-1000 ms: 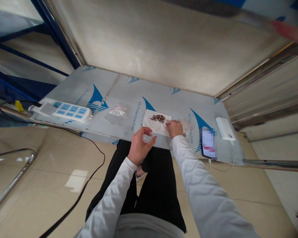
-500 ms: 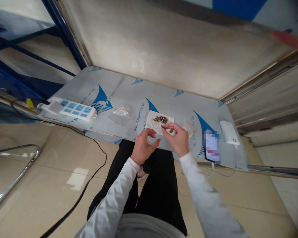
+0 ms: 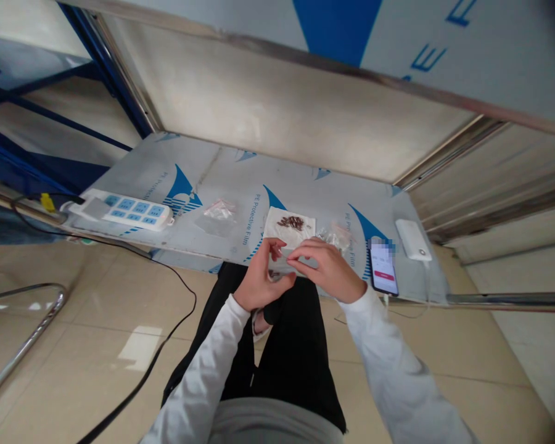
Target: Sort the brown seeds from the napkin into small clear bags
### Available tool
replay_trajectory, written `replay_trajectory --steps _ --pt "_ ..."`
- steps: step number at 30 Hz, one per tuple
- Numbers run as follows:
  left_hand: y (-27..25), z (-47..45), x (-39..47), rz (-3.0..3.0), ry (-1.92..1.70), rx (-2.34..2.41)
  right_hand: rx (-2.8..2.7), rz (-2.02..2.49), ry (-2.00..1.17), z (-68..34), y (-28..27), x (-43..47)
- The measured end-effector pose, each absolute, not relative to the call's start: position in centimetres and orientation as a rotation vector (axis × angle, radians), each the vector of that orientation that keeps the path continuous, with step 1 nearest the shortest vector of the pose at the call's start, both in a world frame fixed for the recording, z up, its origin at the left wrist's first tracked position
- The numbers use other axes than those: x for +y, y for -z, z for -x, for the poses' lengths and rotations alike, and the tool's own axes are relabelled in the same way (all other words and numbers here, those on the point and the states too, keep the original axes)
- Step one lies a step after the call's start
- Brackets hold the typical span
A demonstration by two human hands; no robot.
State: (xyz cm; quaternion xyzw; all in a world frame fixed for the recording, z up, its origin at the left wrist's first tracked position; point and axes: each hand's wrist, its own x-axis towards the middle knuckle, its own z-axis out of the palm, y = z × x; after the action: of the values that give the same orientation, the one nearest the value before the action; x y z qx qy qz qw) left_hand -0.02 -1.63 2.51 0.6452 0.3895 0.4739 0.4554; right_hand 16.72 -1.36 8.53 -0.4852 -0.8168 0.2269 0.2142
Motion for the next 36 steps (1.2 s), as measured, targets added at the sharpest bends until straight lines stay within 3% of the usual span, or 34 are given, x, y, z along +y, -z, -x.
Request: replay_trajectory --steps 4,13,19,36 --pt "-2.6 0.5 -1.2 -1.306 -1.187 0.926 -2.110 1.316 -0.643 -17.2 -8.7 -1.5" --pt "-1.9 -0.3 -1.3 -1.070 -1.327 1.036 -1.358 1.351 -1.165 -15.4 -4.8 -2.1" --pt "-1.7 0.4 -1.1 -1.135 -1.221 0.931 -1.364 1.387 -1.079 -15.5 -4.6 -2.4" --pt "-1.9 0.6 -1.2 -1.224 -1.201 1.029 -1.193 1.363 -1.228 -15.8 -3.9 -3.5"
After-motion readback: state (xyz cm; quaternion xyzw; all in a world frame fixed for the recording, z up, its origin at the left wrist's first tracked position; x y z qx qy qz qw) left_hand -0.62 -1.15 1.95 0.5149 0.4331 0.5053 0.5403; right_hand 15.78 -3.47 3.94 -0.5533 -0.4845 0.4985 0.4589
